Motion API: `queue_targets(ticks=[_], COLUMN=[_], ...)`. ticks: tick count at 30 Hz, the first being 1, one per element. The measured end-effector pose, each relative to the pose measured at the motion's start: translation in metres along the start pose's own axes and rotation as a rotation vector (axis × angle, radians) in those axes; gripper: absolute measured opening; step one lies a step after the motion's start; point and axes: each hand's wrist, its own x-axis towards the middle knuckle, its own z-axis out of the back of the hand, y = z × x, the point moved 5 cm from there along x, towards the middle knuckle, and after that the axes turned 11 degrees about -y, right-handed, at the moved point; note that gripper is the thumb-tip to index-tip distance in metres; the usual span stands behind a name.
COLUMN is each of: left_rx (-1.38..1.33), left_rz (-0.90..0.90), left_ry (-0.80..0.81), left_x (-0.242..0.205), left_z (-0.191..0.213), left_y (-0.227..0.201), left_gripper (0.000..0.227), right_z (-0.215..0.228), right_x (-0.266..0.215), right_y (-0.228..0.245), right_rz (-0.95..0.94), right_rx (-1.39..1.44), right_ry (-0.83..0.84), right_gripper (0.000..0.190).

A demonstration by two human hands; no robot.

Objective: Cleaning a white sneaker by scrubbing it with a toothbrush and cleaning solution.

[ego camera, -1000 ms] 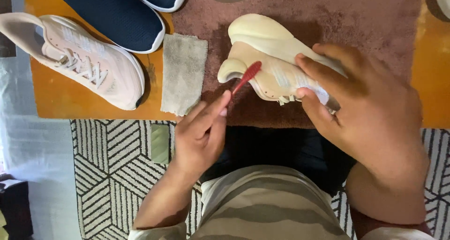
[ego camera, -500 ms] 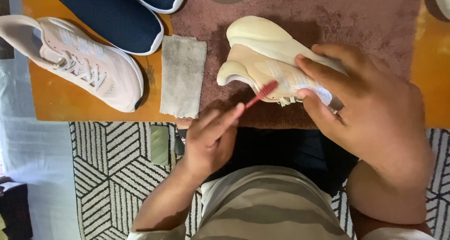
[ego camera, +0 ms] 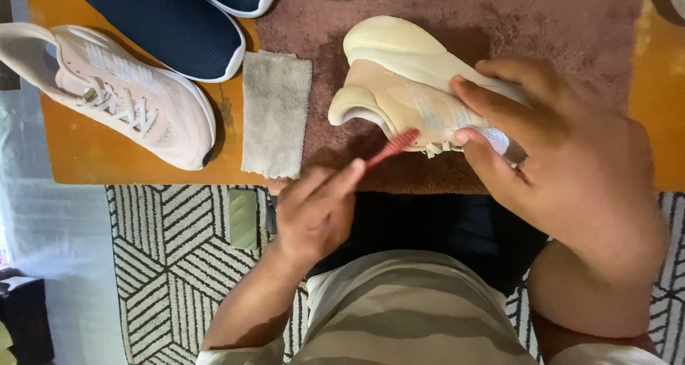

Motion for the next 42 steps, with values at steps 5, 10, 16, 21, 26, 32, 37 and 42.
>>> queue_targets(ticks=[5,10,16,21,26,32,37,42], left_rx=[0.033,-0.148,-0.175,-0.058,-0.104,-0.236,-0.316,-0.228], left_rz=[0.045,0.083,0.127,0.163,0.212,0.371,0.565,0.517], left_ry=[0.14,0.107,0.085,0.053,0.126,0.005,-0.153,-0.059], left_x=[0.012,0.012,0.03,0.004,0.023,0.024,0.026,0.048], left_z=[-0.001,0.003,0.002,0.005,0.006,0.019,0.015,-0.003], left_y=[-0.016,-0.016,-0.026,-0.01,-0.026,-0.024,-0.033,-0.049], left_gripper=[0.061,0.069,0.072,0.06,0.054,0.047,0.058,0.045], right_z=[-0.001,-0.002,-0.002,-0.002,-0.004,-0.002,0.003,0.002], right_x=[0.0,-0.003,-0.003,-0.005,-0.008,-0.012,-0.015,-0.028], right_y=[0.003,0.005,0.012,0.018,0.02,0.016,0.017,0.021], right_rz=[-0.009,-0.046,-0.078,-0.032,-0.014,-0.074,-0.171,-0.349], right_rx=[-0.027,-0.054,-0.135,-0.22,-0.311,-0.119,0.253,0.677], right_ry=[0.016,0.036,0.068,0.041,0.056,-0.028,-0.163,-0.256], right_gripper=[0.039,0.039,0.04,0.039,0.043,0.041,0.048,0.05])
